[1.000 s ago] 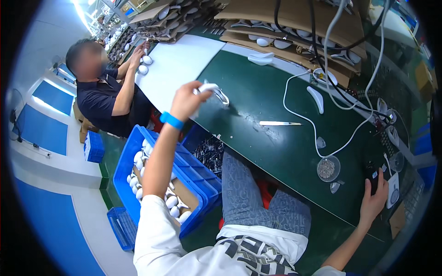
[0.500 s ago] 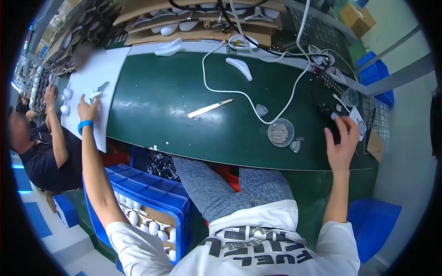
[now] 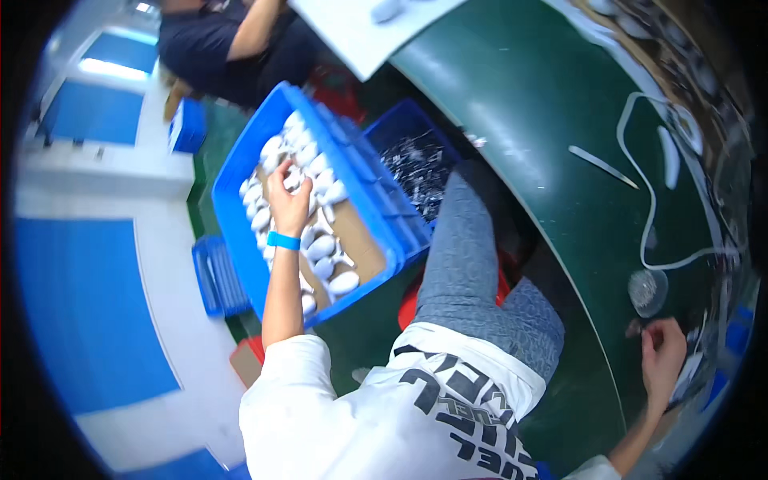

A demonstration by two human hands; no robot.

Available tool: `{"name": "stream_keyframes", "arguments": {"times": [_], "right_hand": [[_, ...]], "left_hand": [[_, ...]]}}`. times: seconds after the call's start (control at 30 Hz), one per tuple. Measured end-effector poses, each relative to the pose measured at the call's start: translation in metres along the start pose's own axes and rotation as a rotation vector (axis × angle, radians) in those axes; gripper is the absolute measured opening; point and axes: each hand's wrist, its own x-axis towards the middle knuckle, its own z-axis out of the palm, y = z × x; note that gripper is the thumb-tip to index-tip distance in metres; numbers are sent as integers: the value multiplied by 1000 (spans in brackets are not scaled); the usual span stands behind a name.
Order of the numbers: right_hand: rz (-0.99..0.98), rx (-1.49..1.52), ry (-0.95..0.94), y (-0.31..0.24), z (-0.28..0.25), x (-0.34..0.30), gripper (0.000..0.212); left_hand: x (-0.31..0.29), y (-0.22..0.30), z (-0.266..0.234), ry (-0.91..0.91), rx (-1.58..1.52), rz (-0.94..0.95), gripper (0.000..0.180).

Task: Assembling electronic lamp components by attaching a metal bracket to a plastic housing using an electric screwdriver.

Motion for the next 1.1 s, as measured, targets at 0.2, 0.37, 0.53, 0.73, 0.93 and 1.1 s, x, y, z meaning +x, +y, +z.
{"name": "stream_keyframes", "arguments": {"times": [0.2, 0.37, 0.53, 0.73, 0.93, 1.1], "right_hand": [[68, 90, -86, 28, 6, 13, 8], [108, 159, 132, 46, 9, -5, 9], [125, 260, 221, 53, 22, -37, 9], [168, 429, 388, 37, 32, -57, 30], [-84, 634, 353, -8, 65, -43, 25], [-287, 861, 244, -98, 80, -30, 20]], "left_hand": [[-76, -56, -26, -213, 22, -213, 27], [-62, -44, 44, -411, -647, -1114, 49], [-54, -83, 103, -165, -1107, -1353, 44], [-83, -5, 29, 120, -1418, -1165, 42], [-97, 49, -30, -66, -1697, -853, 29], [-107, 129, -8, -390, -1592, -589, 37]]}}
